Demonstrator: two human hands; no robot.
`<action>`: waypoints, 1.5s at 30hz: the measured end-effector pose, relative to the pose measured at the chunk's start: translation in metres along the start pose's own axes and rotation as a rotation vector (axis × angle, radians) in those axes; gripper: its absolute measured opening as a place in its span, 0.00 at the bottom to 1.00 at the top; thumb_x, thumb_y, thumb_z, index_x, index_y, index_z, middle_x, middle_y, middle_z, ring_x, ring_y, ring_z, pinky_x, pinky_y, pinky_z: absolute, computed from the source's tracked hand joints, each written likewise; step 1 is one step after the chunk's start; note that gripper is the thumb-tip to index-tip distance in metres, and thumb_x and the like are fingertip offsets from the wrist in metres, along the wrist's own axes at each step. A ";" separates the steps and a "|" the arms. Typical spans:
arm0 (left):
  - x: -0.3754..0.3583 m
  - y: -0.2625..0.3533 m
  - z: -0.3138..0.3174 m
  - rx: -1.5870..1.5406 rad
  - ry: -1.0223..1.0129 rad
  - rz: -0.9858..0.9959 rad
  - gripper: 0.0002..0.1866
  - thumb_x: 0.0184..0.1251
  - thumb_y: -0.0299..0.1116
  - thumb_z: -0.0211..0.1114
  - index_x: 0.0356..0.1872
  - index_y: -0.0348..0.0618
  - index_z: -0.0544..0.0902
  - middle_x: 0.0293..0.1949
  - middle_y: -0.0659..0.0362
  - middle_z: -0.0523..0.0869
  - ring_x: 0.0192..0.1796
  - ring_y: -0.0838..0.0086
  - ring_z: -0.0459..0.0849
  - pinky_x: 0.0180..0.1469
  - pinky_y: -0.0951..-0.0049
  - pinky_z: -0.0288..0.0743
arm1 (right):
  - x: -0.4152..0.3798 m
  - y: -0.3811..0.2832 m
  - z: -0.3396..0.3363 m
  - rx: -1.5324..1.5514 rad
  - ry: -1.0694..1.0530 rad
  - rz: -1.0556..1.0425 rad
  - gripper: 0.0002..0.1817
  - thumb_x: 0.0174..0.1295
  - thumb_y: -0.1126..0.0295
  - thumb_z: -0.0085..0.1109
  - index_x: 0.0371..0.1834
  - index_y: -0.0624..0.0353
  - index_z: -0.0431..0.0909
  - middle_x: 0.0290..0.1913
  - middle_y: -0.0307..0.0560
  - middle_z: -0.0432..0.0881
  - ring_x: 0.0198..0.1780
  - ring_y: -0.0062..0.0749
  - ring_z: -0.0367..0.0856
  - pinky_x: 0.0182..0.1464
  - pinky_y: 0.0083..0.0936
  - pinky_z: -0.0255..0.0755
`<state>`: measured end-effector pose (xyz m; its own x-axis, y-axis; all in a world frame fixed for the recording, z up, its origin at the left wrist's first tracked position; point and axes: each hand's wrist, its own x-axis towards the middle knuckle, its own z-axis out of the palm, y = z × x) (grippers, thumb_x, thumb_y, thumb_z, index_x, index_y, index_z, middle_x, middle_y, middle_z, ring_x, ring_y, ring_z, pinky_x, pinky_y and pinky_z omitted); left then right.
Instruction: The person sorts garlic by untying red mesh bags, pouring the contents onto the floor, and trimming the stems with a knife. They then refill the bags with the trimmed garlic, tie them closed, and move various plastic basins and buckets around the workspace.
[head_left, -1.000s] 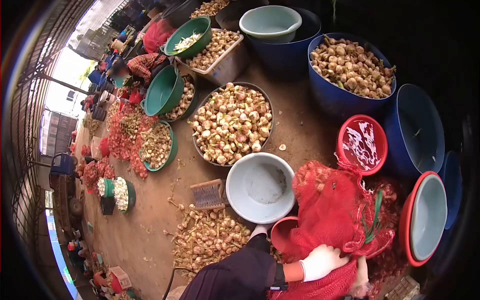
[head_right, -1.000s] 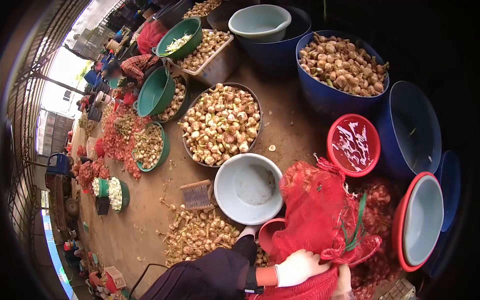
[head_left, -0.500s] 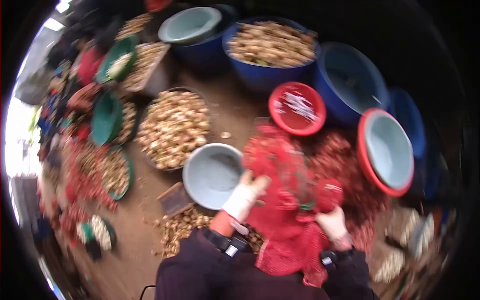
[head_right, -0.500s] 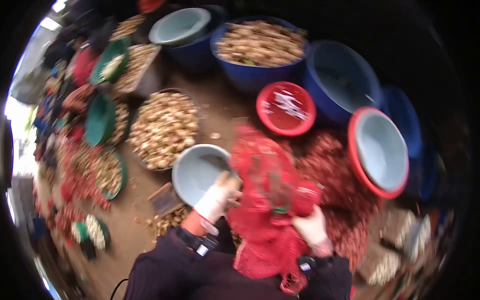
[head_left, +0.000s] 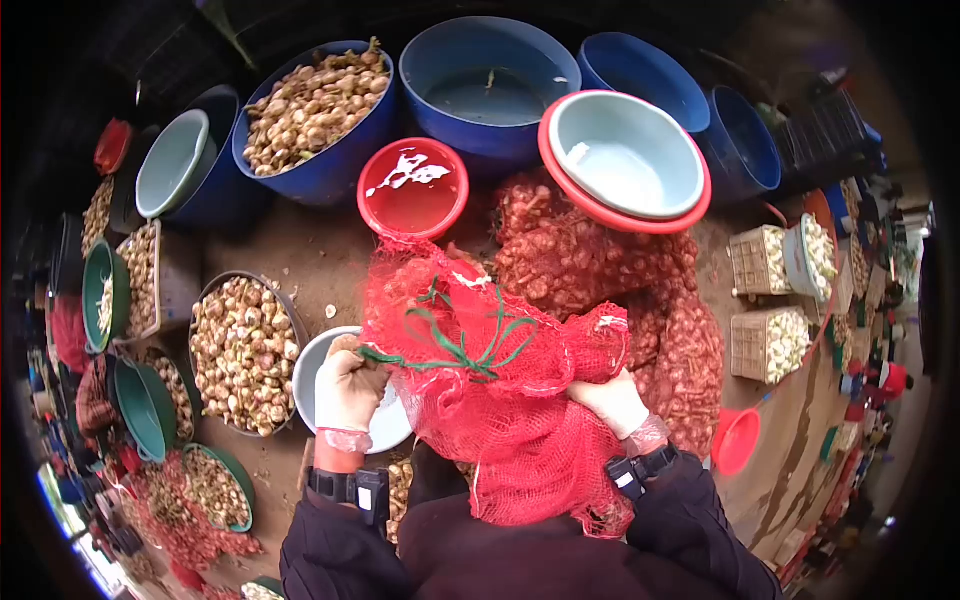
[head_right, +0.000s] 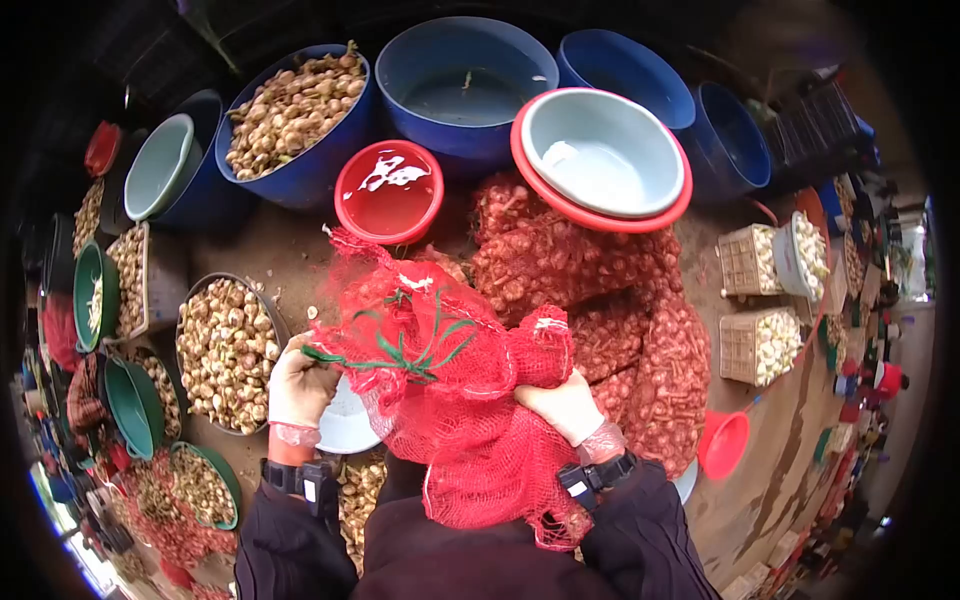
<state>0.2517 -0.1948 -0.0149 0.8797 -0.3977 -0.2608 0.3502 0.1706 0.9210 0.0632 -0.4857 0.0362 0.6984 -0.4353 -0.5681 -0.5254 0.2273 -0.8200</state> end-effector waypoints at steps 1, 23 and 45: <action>0.003 0.002 -0.006 -0.516 -0.035 -0.198 0.14 0.54 0.17 0.48 0.40 0.37 0.79 0.42 0.53 0.81 0.46 0.63 0.81 0.50 0.60 0.77 | -0.003 0.000 -0.004 -0.033 0.024 -0.016 0.23 0.48 0.77 0.69 0.51 0.60 0.78 0.48 0.41 0.84 0.50 0.25 0.80 0.55 0.27 0.74; -0.033 -0.038 0.171 0.289 -0.256 -0.555 0.17 0.59 0.30 0.64 0.49 0.37 0.80 0.38 0.59 0.85 0.39 0.74 0.82 0.42 0.72 0.76 | -0.090 -0.027 -0.217 0.483 0.249 -0.283 0.30 0.52 0.66 0.69 0.59 0.62 0.72 0.52 0.41 0.80 0.50 0.30 0.78 0.56 0.28 0.72; -0.031 0.001 0.116 -0.032 -0.143 -0.444 0.18 0.63 0.23 0.56 0.55 0.32 0.74 0.30 0.67 0.76 0.28 0.87 0.71 0.31 0.84 0.67 | -0.013 0.032 -0.120 -0.546 -0.088 0.050 0.28 0.48 0.59 0.66 0.54 0.58 0.76 0.49 0.53 0.82 0.53 0.40 0.80 0.57 0.30 0.71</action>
<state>0.1874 -0.2868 0.0277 0.5901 -0.5582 -0.5833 0.6947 -0.0170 0.7191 -0.0210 -0.5777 0.0257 0.6919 -0.3561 -0.6280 -0.7181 -0.2491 -0.6499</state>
